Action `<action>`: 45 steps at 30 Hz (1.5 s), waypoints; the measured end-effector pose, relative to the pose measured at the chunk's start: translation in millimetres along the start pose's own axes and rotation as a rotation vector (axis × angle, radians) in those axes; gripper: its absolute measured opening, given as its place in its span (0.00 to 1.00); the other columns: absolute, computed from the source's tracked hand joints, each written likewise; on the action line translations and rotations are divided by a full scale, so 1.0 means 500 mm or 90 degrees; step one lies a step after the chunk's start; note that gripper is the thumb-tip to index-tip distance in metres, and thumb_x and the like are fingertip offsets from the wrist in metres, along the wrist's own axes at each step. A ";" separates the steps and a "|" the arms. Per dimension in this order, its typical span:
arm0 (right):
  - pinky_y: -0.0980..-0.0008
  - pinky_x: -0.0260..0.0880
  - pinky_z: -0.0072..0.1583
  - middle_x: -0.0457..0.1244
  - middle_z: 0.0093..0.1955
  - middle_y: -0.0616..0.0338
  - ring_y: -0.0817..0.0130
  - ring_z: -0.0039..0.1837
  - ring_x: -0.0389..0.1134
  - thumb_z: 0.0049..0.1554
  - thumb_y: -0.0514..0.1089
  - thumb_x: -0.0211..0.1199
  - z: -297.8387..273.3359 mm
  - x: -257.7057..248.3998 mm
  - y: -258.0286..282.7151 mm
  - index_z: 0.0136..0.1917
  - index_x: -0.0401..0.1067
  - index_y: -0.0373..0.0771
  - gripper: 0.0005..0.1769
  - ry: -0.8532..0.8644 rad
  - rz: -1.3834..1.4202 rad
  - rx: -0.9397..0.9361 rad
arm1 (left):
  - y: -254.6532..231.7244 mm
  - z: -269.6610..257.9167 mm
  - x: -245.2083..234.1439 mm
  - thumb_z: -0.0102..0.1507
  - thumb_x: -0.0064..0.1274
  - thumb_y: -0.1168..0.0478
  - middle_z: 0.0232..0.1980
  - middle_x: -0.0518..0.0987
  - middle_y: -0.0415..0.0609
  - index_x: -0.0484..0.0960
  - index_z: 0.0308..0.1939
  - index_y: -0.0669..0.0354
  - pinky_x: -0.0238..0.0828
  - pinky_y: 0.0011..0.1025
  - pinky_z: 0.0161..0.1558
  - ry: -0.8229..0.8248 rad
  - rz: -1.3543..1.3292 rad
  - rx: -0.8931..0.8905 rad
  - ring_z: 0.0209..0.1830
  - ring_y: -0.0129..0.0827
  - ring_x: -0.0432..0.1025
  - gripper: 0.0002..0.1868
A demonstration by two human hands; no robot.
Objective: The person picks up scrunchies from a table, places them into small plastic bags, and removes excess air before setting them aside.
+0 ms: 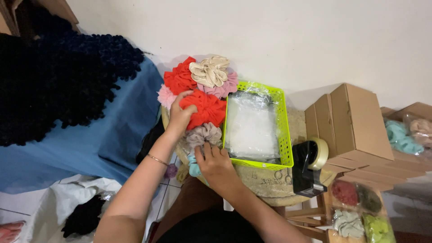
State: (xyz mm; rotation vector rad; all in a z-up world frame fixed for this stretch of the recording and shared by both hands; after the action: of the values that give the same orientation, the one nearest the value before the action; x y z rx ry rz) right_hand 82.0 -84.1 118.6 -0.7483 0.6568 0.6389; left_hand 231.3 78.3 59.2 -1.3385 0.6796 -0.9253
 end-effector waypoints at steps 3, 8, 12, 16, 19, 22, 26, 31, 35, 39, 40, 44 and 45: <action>0.65 0.59 0.40 0.65 0.48 0.49 0.64 0.37 0.63 0.55 0.41 0.59 -0.006 0.018 0.003 0.60 0.72 0.41 0.18 0.000 -0.010 0.004 | -0.083 -0.024 0.007 0.48 0.49 0.65 0.40 0.75 0.47 0.82 0.56 0.53 0.69 0.27 0.52 -0.011 -0.125 0.009 0.45 0.36 0.69 0.30; 0.67 0.60 0.37 0.68 0.47 0.48 0.68 0.33 0.64 0.56 0.40 0.60 0.013 0.004 -0.003 0.57 0.75 0.40 0.15 0.012 -0.035 0.012 | -0.101 -0.007 -0.014 0.49 0.51 0.61 0.33 0.74 0.48 0.83 0.49 0.40 0.69 0.29 0.37 -0.051 -0.138 0.001 0.33 0.36 0.70 0.24; 0.67 0.63 0.36 0.69 0.48 0.48 0.67 0.33 0.66 0.55 0.40 0.62 0.039 -0.015 -0.014 0.56 0.76 0.38 0.15 0.007 -0.053 0.023 | -0.202 -0.012 -0.043 0.46 0.47 0.67 0.40 0.74 0.52 0.78 0.50 0.60 0.72 0.28 0.40 -0.022 -0.391 0.099 0.39 0.35 0.70 0.26; 0.68 0.61 0.36 0.67 0.46 0.52 0.71 0.31 0.63 0.53 0.39 0.61 0.048 0.009 -0.026 0.53 0.76 0.40 0.13 -0.011 -0.109 0.019 | -0.241 -0.032 -0.120 0.45 0.46 0.68 0.40 0.75 0.54 0.77 0.51 0.63 0.73 0.29 0.40 -0.031 -0.426 0.106 0.39 0.37 0.71 0.28; 0.67 0.62 0.37 0.68 0.51 0.47 0.67 0.33 0.64 0.54 0.46 0.64 0.037 0.034 -0.028 0.59 0.76 0.38 0.20 -0.010 -0.083 0.020 | -0.224 -0.065 -0.179 0.45 0.46 0.69 0.39 0.75 0.58 0.77 0.53 0.66 0.77 0.34 0.39 -0.050 -0.435 0.082 0.38 0.40 0.72 0.30; 0.64 0.65 0.39 0.67 0.54 0.46 0.64 0.35 0.66 0.49 0.50 0.70 0.048 -0.004 -0.036 0.62 0.75 0.37 0.29 -0.024 -0.054 0.033 | -0.168 -0.107 -0.235 0.45 0.44 0.69 0.39 0.74 0.58 0.76 0.53 0.66 0.76 0.33 0.40 -0.075 -0.417 0.049 0.39 0.42 0.71 0.30; 0.63 0.66 0.40 0.66 0.59 0.46 0.63 0.36 0.66 0.50 0.55 0.70 0.040 -0.056 -0.034 0.64 0.74 0.40 0.31 -0.024 -0.013 0.036 | -0.094 -0.186 -0.301 0.45 0.42 0.69 0.40 0.74 0.57 0.76 0.54 0.66 0.76 0.34 0.40 -0.124 -0.424 -0.017 0.40 0.42 0.71 0.32; 0.62 0.66 0.43 0.65 0.51 0.55 0.59 0.40 0.66 0.54 0.70 0.68 -0.030 -0.022 0.015 0.60 0.72 0.43 0.34 0.041 0.093 -0.004 | -0.010 -0.266 -0.365 0.47 0.42 0.70 0.49 0.77 0.55 0.76 0.51 0.65 0.69 0.31 0.58 -0.161 -0.475 -0.040 0.50 0.44 0.72 0.27; 0.61 0.65 0.42 0.63 0.48 0.55 0.59 0.39 0.66 0.50 0.58 0.63 -0.048 0.016 0.027 0.63 0.70 0.44 0.30 0.106 0.056 -0.006 | 0.044 -0.306 -0.377 0.47 0.41 0.69 0.52 0.76 0.57 0.74 0.51 0.67 0.68 0.36 0.60 -0.140 -0.458 -0.093 0.53 0.46 0.71 0.26; 0.62 0.63 0.38 0.62 0.34 0.62 0.62 0.35 0.65 0.44 0.37 0.60 -0.056 0.013 0.004 0.52 0.75 0.44 0.20 -0.004 0.160 0.039 | 0.104 -0.322 -0.369 0.47 0.40 0.70 0.50 0.75 0.58 0.75 0.50 0.69 0.67 0.38 0.56 -0.086 -0.471 -0.145 0.49 0.46 0.69 0.26; 0.62 0.63 0.38 0.62 0.34 0.62 0.62 0.35 0.65 0.44 0.37 0.60 -0.052 0.005 -0.004 0.52 0.75 0.44 0.20 -0.004 0.161 0.039 | 0.111 -0.322 -0.369 0.47 0.40 0.70 0.50 0.75 0.58 0.75 0.50 0.69 0.67 0.38 0.56 -0.087 -0.471 -0.145 0.49 0.46 0.69 0.26; 0.56 0.64 0.37 0.64 0.40 0.56 0.54 0.36 0.66 0.47 0.40 0.60 -0.028 -0.032 -0.049 0.56 0.74 0.40 0.21 0.016 0.319 0.095 | 0.145 -0.326 -0.336 0.43 0.40 0.71 0.47 0.76 0.59 0.77 0.49 0.69 0.69 0.37 0.51 -0.053 -0.429 -0.206 0.45 0.47 0.71 0.29; 0.55 0.62 0.37 0.64 0.41 0.56 0.54 0.37 0.66 0.53 0.46 0.65 -0.017 -0.043 -0.048 0.56 0.72 0.40 0.17 0.038 0.340 0.077 | 0.153 -0.326 -0.328 0.42 0.41 0.71 0.44 0.77 0.59 0.77 0.48 0.68 0.71 0.37 0.48 -0.054 -0.410 -0.232 0.43 0.47 0.71 0.29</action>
State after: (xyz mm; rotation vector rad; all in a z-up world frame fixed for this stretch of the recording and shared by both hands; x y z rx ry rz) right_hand 83.2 -110.6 139.0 -0.4775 0.9541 1.0552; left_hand 23.8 136.3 -54.4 -1.9710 0.3540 -1.2809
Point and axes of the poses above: each hand's wrist, its own z-axis towards the middle knuckle, its own x-axis out of the palm, y = z × x, the point moved 9 cm from there along z, towards the middle knuckle
